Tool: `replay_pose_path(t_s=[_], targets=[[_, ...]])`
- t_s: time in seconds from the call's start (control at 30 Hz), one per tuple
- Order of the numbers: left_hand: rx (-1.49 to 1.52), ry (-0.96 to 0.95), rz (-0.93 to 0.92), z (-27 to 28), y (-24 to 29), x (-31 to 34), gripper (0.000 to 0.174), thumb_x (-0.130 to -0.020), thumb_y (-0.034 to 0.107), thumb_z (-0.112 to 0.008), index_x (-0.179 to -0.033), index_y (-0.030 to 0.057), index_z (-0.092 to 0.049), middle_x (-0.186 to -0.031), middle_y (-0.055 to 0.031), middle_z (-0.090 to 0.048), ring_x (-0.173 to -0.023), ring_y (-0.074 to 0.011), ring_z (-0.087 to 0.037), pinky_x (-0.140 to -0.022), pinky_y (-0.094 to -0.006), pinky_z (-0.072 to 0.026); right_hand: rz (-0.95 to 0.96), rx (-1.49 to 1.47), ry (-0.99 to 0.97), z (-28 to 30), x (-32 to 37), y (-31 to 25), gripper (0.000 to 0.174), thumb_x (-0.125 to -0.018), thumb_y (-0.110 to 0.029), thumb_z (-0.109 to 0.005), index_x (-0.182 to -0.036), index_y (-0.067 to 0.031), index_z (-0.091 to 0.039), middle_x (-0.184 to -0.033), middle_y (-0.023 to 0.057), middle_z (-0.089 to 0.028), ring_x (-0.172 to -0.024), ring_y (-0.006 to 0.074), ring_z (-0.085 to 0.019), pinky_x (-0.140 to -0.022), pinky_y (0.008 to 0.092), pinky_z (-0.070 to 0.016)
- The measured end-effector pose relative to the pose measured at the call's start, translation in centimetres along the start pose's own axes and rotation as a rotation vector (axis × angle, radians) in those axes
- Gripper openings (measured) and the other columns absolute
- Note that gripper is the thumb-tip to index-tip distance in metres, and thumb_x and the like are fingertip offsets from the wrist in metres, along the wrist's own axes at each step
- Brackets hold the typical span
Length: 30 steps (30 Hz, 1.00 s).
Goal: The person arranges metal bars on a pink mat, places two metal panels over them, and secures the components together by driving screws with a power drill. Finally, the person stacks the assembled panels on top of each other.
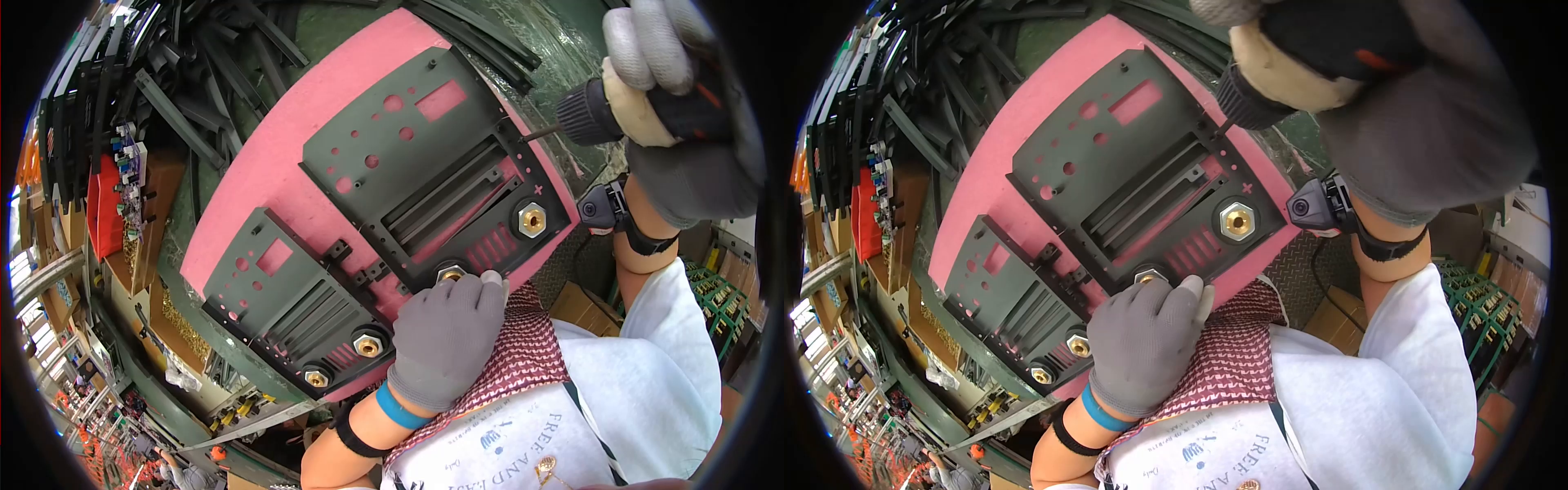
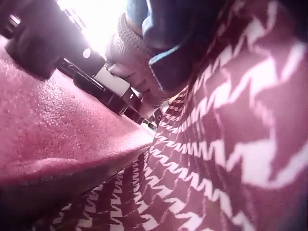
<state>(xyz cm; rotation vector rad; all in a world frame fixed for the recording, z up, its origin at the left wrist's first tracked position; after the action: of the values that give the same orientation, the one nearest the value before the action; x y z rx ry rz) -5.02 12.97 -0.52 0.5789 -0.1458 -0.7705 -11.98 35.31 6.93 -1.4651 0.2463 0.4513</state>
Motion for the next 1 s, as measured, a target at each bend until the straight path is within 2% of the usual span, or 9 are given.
replay_pose_path(t_s=[0.07, 0.3, 0.6, 0.7, 0.9, 1.0], targets=[[-0.007, 0.01, -0.004, -0.2, -0.1, 0.1, 0.018, -0.078, 0.02, -0.074, -0.088, 0.0112, -0.062, -0.061, -0.003, -0.047, -0.052, -0.0206, -0.054, -0.045, -0.0325, -0.0421, -0.003, -0.022, -0.007, -1.8, -1.1, 0.2, 0.014, -0.082, -0.005, -0.063, -0.082, -0.0053, -0.049, -0.068, -0.005, -0.04, -0.06, 0.0066, -0.037, -0.052, 0.0187, -0.0359], [-0.01, 0.025, -0.016, -0.2, -0.2, 0.3, 0.019, -0.078, 0.021, -0.074, -0.089, 0.0116, -0.063, -0.061, -0.0024, -0.046, -0.052, -0.0201, -0.053, -0.044, -0.032, -0.0417, -0.014, -0.117, -0.043, -2.9, -1.8, 0.8, 0.013, -0.083, -0.005, -0.063, -0.083, -0.0052, -0.05, -0.067, -0.0052, -0.041, -0.059, 0.0063, -0.037, -0.051, 0.0183, -0.036], [0.042, -0.061, -0.044, -0.4, -0.4, 0.6, 0.015, -0.081, 0.021, -0.069, -0.088, 0.0098, -0.062, -0.062, -0.0024, -0.047, -0.057, -0.0189, -0.056, -0.046, -0.032, -0.0431, -0.041, -0.233, -0.086, -1.6, -1.9, 1.5, 0.013, -0.083, -0.005, -0.063, -0.083, -0.005, -0.05, -0.067, -0.0054, -0.041, -0.058, 0.0059, -0.038, -0.051, 0.0176, -0.0362], [0.049, -0.076, -0.05, -0.3, -0.6, 0.6, 0.015, -0.082, 0.022, -0.067, -0.089, 0.0094, -0.062, -0.064, -0.0025, -0.049, -0.059, -0.0192, -0.057, -0.047, -0.0323, -0.0439, -0.03, -0.275, -0.11, -4.3, -3.0, 0.9, 0.012, -0.083, -0.005, -0.063, -0.083, -0.005, -0.05, -0.067, -0.0054, -0.041, -0.058, 0.0057, -0.038, -0.05, 0.0174, -0.0362], [0.035, -0.092, -0.058, -0.3, -0.6, 0.8, 0.014, -0.084, 0.022, -0.065, -0.089, 0.0089, -0.061, -0.066, -0.0029, -0.051, -0.062, -0.0201, -0.058, -0.049, -0.033, -0.045, -0.04, -0.356, -0.154, -5.7, -3.2, 0.6, 0.012, -0.083, -0.005, -0.062, -0.083, -0.0049, -0.05, -0.067, -0.0056, -0.041, -0.058, 0.0054, -0.038, -0.05, 0.017, -0.0363], [0.033, -0.001, -0.024, -0.5, -0.3, 1.1, 0.014, -0.083, 0.019, -0.067, -0.089, 0.0084, -0.061, -0.065, -0.0034, -0.049, -0.059, -0.0206, -0.057, -0.047, -0.0334, -0.0441, -0.039, -0.386, -0.172, -5.8, -3.0, 0.0, 0.012, -0.083, -0.005, -0.062, -0.084, -0.0048, -0.05, -0.066, -0.0057, -0.041, -0.058, 0.0053, -0.038, -0.05, 0.0168, -0.0364]])
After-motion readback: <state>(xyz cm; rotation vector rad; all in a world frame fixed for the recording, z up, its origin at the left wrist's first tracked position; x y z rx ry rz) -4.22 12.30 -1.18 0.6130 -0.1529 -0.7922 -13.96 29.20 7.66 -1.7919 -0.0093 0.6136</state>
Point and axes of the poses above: each hand's wrist, its own x-axis away from the middle knuckle, its own z-axis out of the back of the hand, y = z × x, the point moved 3 cm from there along -x, towards the middle knuckle
